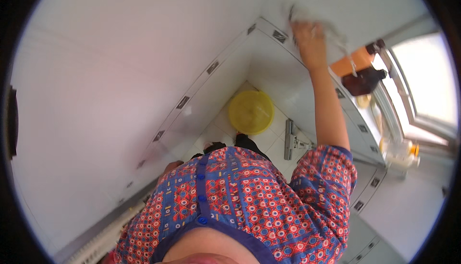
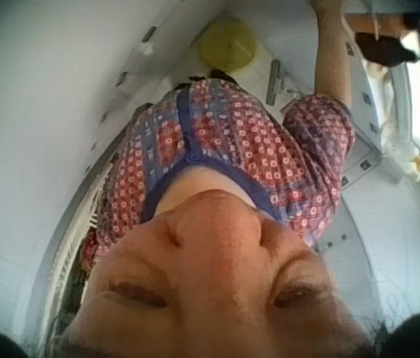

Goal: The person wipes a white wall-mounted radiator with a cloth, then cleans the tiled walls and the glass door of a shower enclosure. The person uses a cloth to wipe the surfaces in a systematic manner.

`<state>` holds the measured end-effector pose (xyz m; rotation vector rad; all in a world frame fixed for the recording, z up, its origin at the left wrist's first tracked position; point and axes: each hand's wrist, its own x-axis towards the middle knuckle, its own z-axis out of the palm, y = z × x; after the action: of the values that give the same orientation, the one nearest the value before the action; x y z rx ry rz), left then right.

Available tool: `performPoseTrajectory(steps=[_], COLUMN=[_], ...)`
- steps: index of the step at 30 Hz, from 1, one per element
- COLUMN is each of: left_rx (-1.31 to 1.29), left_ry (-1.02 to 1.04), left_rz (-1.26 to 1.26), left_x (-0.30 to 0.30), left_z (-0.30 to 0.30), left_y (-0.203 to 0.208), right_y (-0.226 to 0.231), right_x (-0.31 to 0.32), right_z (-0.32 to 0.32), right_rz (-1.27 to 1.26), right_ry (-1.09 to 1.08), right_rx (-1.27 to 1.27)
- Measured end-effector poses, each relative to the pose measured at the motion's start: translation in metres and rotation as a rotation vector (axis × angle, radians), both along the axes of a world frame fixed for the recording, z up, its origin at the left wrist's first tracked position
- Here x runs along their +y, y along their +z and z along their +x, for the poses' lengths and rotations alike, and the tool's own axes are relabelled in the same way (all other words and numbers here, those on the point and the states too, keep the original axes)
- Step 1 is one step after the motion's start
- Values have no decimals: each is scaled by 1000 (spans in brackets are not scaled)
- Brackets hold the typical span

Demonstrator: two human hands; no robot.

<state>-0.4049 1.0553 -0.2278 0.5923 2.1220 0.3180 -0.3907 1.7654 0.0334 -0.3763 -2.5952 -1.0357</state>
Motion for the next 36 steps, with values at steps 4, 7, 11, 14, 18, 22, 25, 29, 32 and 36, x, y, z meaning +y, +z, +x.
performPoseTrajectory(steps=[4, 7, 11, 14, 18, 22, 25, 29, 32, 36], left_rx=[-38, -21, -92, -115, -147, 50, 169, 65, -56, -59], left_ry=[211, 344, 505, 512, 524, 666, 869, 788, 756, 1000], left_rz=[-46, -126, -202, -182, -217, -104, -27, -120, -187, -51], left_x=[0, -35, -49, -27, 4, 23, 46, 83, 97, 117], left_z=[14, 54, 115, 139, 143, 131, 157, 153, 189, 234], left_y=[27, 48, 48, 60, 58, 79, 81, 68, 41, -14], right_y=[-78, -4, 13, 41, -54, -12, 121, 254, 246, 163], right_x=[7, -61, -121, -230, -306, -246, -219, -244, -370, -419], right_z=[-23, -87, -161, -153, -123, -176, -205, -262, -250, -256], right_rz=[-706, -1047, -1836, -1969, -896, -944, -1110, -1085, -293, -81], right_ry=[547, 495, 581, 638, 1002, 1138, 963, 1144, 1043, 1398], right_rx=[185, 679, 1261, 1291, 454, 479, 1014, 1048, 995, 140])
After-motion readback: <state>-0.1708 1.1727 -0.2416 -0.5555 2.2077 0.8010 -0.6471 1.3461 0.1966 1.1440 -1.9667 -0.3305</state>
